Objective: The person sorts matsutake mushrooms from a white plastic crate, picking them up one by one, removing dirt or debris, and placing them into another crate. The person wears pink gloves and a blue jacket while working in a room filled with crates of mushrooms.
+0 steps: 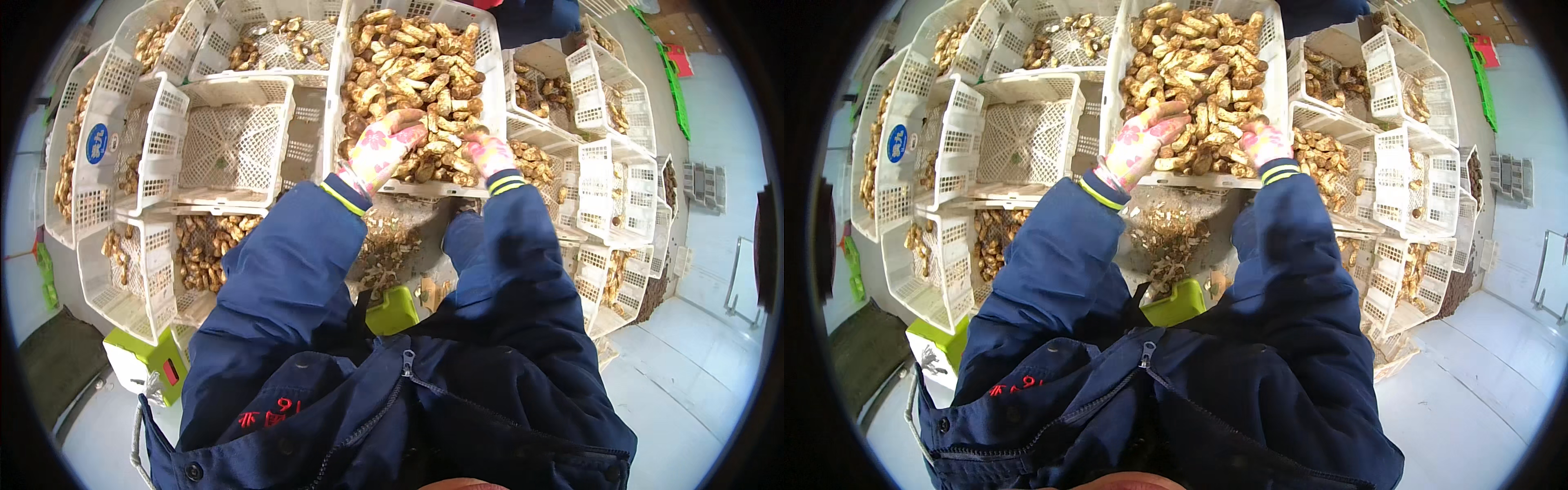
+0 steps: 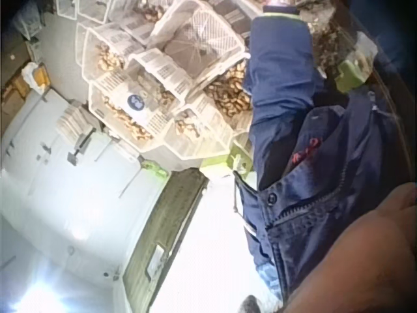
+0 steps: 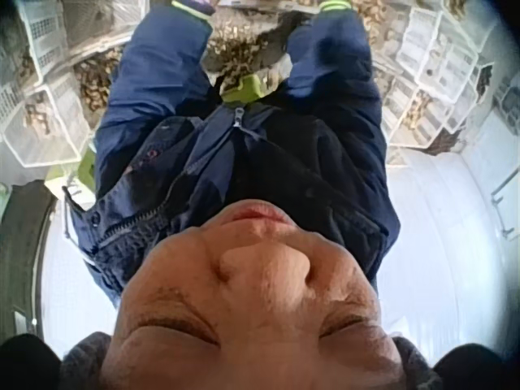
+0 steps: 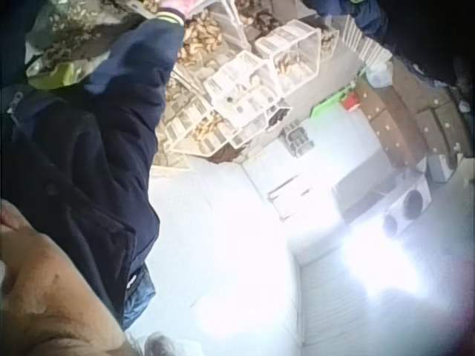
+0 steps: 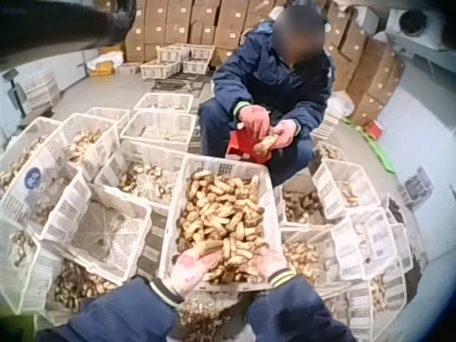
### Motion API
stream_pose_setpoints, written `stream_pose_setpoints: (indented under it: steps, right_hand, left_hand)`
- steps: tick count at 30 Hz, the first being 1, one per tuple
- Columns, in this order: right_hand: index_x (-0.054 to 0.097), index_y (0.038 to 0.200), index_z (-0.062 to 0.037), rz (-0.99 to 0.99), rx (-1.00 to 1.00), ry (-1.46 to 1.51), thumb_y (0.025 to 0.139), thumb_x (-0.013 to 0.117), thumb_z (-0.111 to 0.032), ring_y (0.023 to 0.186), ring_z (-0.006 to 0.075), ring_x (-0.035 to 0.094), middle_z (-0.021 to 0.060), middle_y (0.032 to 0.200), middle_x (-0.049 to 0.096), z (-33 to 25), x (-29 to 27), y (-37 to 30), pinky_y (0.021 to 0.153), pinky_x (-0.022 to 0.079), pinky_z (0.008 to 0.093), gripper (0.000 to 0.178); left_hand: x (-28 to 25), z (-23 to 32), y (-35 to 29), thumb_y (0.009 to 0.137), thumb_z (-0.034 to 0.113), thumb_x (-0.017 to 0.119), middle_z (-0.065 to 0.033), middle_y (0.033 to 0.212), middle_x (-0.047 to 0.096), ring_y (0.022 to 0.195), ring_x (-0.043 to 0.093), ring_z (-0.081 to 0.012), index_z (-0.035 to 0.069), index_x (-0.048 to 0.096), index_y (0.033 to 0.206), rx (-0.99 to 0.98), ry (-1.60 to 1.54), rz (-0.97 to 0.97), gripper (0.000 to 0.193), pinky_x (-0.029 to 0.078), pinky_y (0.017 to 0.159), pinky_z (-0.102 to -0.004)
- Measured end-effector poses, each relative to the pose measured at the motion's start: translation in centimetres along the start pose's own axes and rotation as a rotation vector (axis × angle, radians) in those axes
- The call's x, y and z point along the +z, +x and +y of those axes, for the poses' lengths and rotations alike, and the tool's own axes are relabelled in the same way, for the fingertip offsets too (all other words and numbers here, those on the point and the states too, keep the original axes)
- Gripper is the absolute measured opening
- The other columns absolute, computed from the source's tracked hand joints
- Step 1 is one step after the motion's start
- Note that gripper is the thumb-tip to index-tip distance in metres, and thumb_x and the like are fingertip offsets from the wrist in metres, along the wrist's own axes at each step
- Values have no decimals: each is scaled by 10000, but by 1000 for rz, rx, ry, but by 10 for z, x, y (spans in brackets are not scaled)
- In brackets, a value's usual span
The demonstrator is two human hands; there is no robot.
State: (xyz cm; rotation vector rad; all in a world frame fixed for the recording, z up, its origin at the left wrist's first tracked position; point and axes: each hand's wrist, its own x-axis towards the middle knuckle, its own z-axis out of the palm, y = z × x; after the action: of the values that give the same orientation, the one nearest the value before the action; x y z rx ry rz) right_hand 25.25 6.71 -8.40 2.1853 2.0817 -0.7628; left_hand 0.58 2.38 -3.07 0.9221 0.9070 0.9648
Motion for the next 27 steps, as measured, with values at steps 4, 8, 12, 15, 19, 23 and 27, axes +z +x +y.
stream_pose_setpoints:
  steps: [4, 8, 12, 15, 19, 23, 27]
  right_hand:
    - [551, 1226, -25, -119, -338, 823, 893, 468, -215, 1009, 128, 545, 84, 1105, 612, -25, -55, -38, 889, 399, 249, 393]
    - [517, 1231, 20, -255, -372, 1208, 892, 470, -192, 1126, 171, 497, 96, 1248, 530, -61, -67, -88, 959, 382, 293, 403]
    - [520, 1220, 26, -469, -425, 1408, 892, 500, -147, 1085, 181, 527, 79, 1199, 543, -60, -56, -83, 939, 400, 309, 372]
    - [563, 1172, 5, -356, -511, 1077, 886, 487, -118, 1055, 183, 548, 74, 1152, 579, -63, -60, -78, 940, 398, 313, 320]
    - [618, 1068, 9, -151, -594, 902, 887, 465, -92, 1051, 189, 554, 92, 1065, 629, -51, -58, -72, 960, 387, 318, 258]
    - [614, 1065, 14, -219, -452, 1164, 909, 461, -117, 1035, 186, 574, 96, 1074, 631, -45, -53, -73, 912, 431, 309, 255]
    - [586, 1106, 42, 81, -334, 1126, 905, 505, -152, 972, 217, 621, 127, 1053, 634, -16, -53, -47, 879, 465, 296, 291]
  left_hand:
    - [-3, 3, -8, 933, 229, 496, -98, 1167, 592, 1071, 543, -151, 11, 462, 1283, -42, 170, -58, 414, 410, 941, -292]
    - [6, -12, -1, 953, 310, 468, -77, 1217, 544, 1093, 529, -166, 28, 422, 1314, -209, -479, -223, 461, 425, 934, -353]
    - [8, -4, -2, 926, 201, 511, -99, 1213, 534, 1107, 530, -214, 31, 425, 1306, -151, -564, -270, 424, 425, 958, -415]
    - [5, -9, 1, 893, 105, 549, -103, 1215, 536, 1115, 530, -231, 17, 445, 1273, -65, -506, -243, 404, 416, 971, -417]
    - [6, -19, 5, 863, 62, 590, -99, 1215, 541, 1099, 543, -230, 62, 463, 1247, -75, -473, -137, 405, 432, 958, -419]
    - [7, -18, 4, 888, 100, 573, -114, 1183, 561, 1074, 561, -233, 82, 475, 1229, -115, -529, -160, 356, 443, 944, -429]
    - [5, -11, 1, 893, 128, 567, -106, 1067, 617, 979, 603, -231, 67, 499, 1190, -105, -463, -44, 311, 483, 879, -422]
